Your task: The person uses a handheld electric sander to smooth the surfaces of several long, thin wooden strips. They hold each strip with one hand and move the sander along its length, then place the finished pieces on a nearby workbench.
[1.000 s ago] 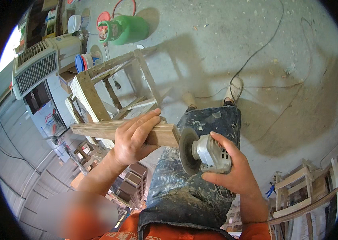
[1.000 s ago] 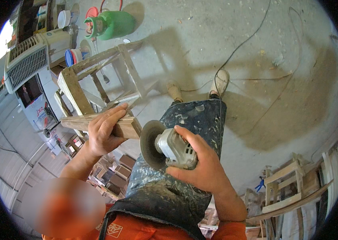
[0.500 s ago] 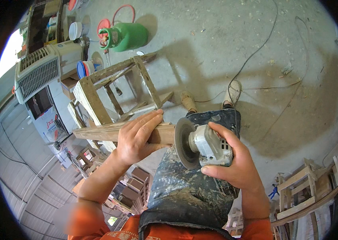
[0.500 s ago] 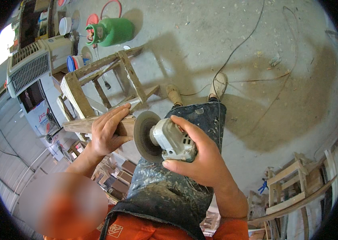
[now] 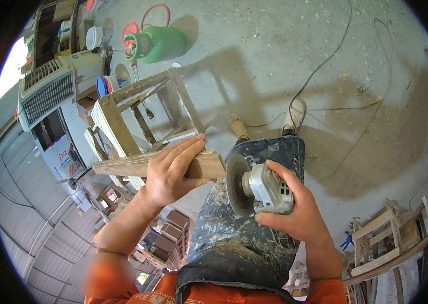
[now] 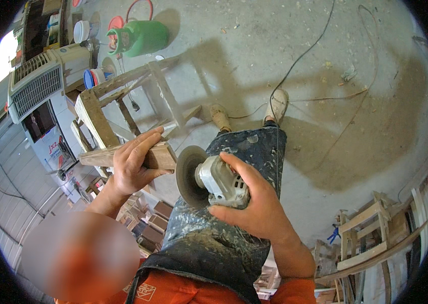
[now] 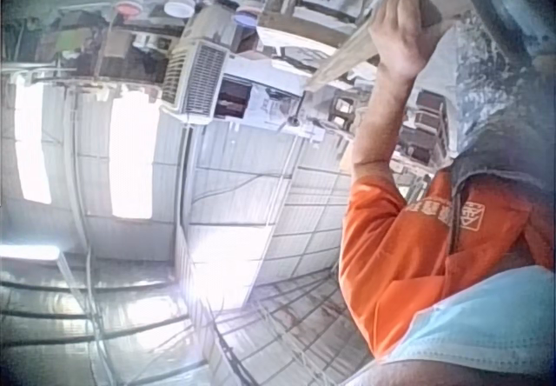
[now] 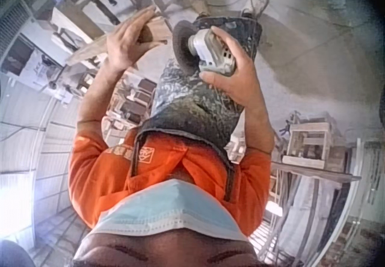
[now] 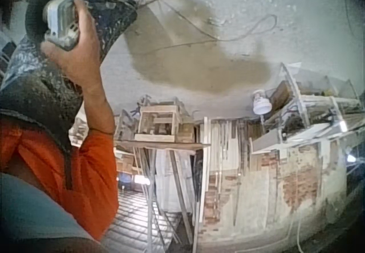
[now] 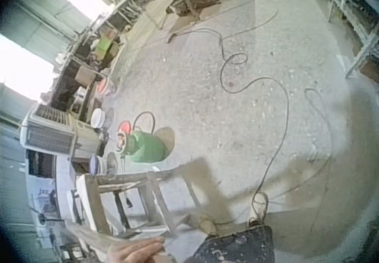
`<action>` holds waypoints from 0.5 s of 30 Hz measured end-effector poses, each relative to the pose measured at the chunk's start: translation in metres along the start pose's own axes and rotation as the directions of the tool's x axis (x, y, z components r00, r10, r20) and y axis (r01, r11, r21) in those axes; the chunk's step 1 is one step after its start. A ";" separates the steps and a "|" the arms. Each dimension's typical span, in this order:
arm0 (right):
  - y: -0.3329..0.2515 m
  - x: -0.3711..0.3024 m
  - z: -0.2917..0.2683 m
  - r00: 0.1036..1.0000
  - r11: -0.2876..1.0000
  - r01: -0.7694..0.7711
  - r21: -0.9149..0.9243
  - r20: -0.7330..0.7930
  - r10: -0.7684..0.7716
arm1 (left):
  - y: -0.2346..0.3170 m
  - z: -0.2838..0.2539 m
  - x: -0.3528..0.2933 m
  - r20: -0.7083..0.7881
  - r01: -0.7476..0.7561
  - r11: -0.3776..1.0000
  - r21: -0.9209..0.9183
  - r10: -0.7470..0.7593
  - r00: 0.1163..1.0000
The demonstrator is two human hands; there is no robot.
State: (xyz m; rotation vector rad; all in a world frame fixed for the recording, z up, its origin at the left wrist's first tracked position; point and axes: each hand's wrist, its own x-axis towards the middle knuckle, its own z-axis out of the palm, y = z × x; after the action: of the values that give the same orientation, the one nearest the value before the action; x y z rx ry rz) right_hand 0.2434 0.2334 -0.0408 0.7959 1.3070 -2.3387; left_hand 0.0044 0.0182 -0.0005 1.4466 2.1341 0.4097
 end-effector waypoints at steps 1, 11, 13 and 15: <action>0.005 0.002 0.000 1.000 1.000 -0.005 -0.009 -0.008 0.005 | -0.001 0.000 -0.001 -0.002 -0.004 1.000 0.007 0.004 1.000; 0.001 0.020 0.002 0.996 0.990 0.082 0.111 -0.048 -0.077 | -0.003 0.001 0.000 0.002 -0.016 1.000 0.019 0.016 1.000; 0.001 0.024 0.002 0.995 0.990 0.094 0.107 -0.040 -0.090 | -0.003 0.001 0.001 0.004 -0.015 1.000 0.013 0.015 1.000; 0.002 0.026 0.001 0.996 0.991 0.077 0.105 -0.045 -0.073 | -0.003 0.002 0.002 -0.003 -0.016 1.000 0.011 0.016 1.000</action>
State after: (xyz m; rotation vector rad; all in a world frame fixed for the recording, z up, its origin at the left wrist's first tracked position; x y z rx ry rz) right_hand 0.2236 0.2308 -0.0573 0.8449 1.2577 -2.4815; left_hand 0.0031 0.0191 -0.0044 1.4709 2.1321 0.4068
